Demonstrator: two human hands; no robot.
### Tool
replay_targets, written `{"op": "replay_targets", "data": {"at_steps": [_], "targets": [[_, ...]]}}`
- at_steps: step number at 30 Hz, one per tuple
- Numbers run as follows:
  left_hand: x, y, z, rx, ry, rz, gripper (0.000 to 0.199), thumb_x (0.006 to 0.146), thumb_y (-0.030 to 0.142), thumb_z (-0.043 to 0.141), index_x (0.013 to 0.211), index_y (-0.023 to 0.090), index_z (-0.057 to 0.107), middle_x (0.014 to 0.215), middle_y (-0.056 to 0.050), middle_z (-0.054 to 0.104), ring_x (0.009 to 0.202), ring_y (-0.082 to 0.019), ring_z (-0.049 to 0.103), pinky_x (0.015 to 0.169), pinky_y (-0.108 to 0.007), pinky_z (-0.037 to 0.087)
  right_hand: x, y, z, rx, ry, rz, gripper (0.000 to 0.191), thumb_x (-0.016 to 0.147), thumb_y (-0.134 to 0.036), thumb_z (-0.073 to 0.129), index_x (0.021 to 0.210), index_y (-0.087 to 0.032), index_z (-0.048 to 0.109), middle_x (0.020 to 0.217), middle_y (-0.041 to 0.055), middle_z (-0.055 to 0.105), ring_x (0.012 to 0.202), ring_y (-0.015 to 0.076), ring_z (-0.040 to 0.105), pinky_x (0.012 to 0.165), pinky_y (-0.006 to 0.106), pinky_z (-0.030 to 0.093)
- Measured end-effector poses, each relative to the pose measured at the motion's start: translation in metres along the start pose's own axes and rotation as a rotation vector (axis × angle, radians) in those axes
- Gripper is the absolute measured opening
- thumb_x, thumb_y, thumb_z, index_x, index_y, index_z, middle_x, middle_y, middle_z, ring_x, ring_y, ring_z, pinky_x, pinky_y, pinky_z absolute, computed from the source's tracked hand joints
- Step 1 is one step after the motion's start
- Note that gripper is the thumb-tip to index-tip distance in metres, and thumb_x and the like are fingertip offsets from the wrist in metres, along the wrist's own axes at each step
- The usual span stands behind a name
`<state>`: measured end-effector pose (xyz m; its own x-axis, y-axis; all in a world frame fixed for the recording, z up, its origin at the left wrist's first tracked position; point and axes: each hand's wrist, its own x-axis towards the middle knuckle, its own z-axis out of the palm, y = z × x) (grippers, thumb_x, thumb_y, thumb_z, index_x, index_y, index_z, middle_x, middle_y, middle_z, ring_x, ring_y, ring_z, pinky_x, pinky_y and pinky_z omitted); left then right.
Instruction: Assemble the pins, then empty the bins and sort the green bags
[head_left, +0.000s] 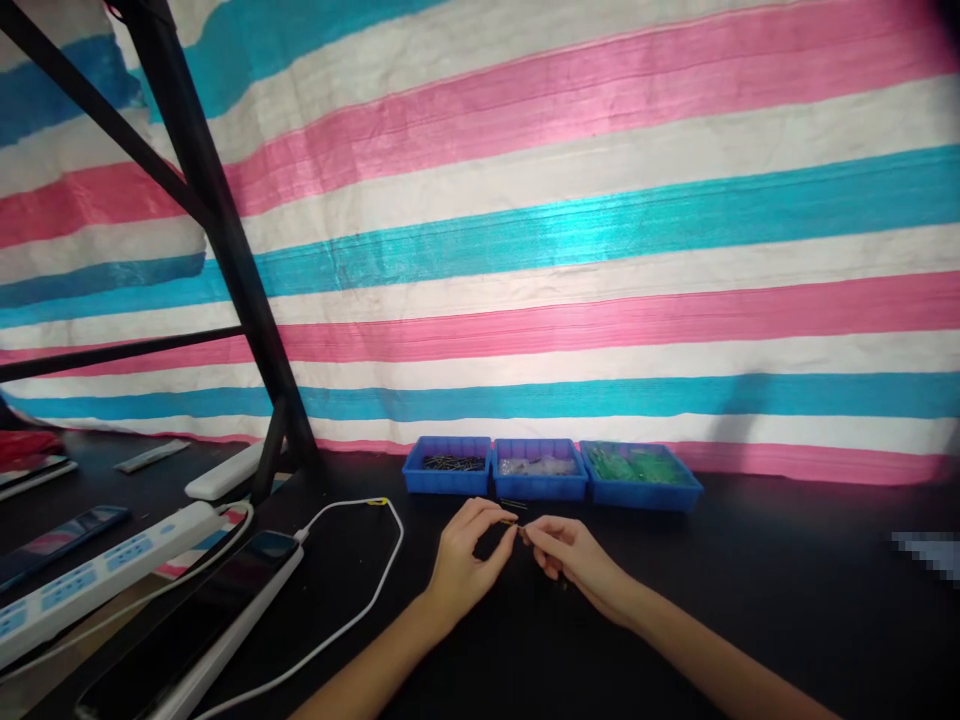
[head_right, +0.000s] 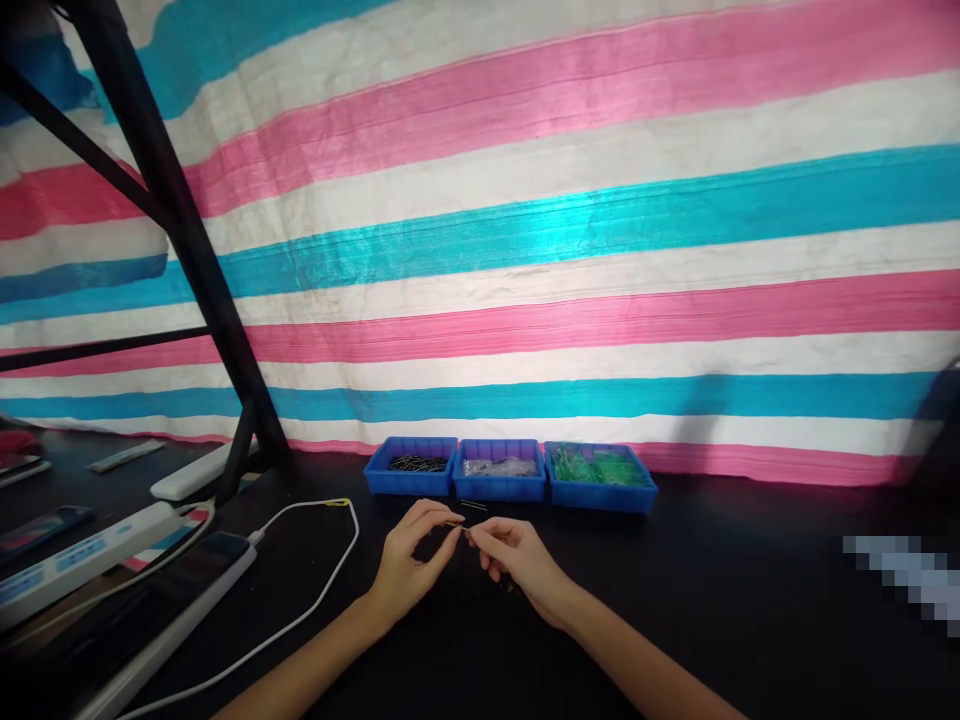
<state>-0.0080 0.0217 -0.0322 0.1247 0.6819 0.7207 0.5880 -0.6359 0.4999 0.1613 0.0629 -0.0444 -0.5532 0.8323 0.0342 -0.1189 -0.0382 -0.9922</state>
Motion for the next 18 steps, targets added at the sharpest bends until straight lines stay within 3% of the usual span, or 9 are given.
{"op": "replay_targets", "data": {"at_steps": [4, 10, 14, 18], "targets": [[-0.001, -0.0001, 0.0007, -0.04, 0.002, -0.024, 0.012, 0.084, 0.018, 0.053, 0.091, 0.018, 0.063, 0.085, -0.005, 0.058, 0.078, -0.014, 0.056, 0.071, -0.026, 0.047, -0.001, -0.0003, 0.0006, -0.013, -0.016, -0.023, 0.033, 0.074, -0.047, 0.065, 0.077, -0.014, 0.066, 0.056, -0.0021, 0.05, 0.046, 0.0067, 0.039, 0.045, 0.022, 0.023], [-0.0004, -0.0039, 0.0029, -0.047, -0.032, -0.004, 0.009, 0.083, 0.021, 0.056, 0.087, 0.018, 0.063, 0.085, -0.005, 0.056, 0.081, -0.014, 0.056, 0.074, -0.026, 0.046, 0.0006, 0.0008, -0.0004, 0.187, 0.045, -0.014, 0.029, 0.071, -0.043, 0.069, 0.076, -0.015, 0.065, 0.054, -0.0032, 0.046, 0.049, 0.0069, 0.036, 0.048, 0.021, 0.025], [-0.0009, -0.0044, 0.0041, -0.035, -0.104, 0.0, 0.006, 0.079, 0.022, 0.059, 0.078, 0.017, 0.063, 0.086, -0.004, 0.056, 0.08, -0.014, 0.055, 0.072, -0.026, 0.046, -0.0003, 0.0029, -0.0006, 0.105, 0.048, -0.03, 0.028, 0.069, -0.04, 0.072, 0.079, -0.015, 0.067, 0.053, -0.0031, 0.047, 0.049, 0.0073, 0.037, 0.048, 0.022, 0.024], [-0.0001, -0.0026, 0.0035, -0.075, -0.097, -0.059, 0.009, 0.079, 0.024, 0.059, 0.08, 0.018, 0.065, 0.083, -0.004, 0.059, 0.079, -0.015, 0.056, 0.069, -0.026, 0.045, 0.0, 0.0039, -0.0004, 0.145, 0.059, -0.019, 0.025, 0.07, -0.039, 0.072, 0.08, -0.016, 0.067, 0.056, -0.0029, 0.047, 0.05, 0.007, 0.037, 0.047, 0.021, 0.025]]}}
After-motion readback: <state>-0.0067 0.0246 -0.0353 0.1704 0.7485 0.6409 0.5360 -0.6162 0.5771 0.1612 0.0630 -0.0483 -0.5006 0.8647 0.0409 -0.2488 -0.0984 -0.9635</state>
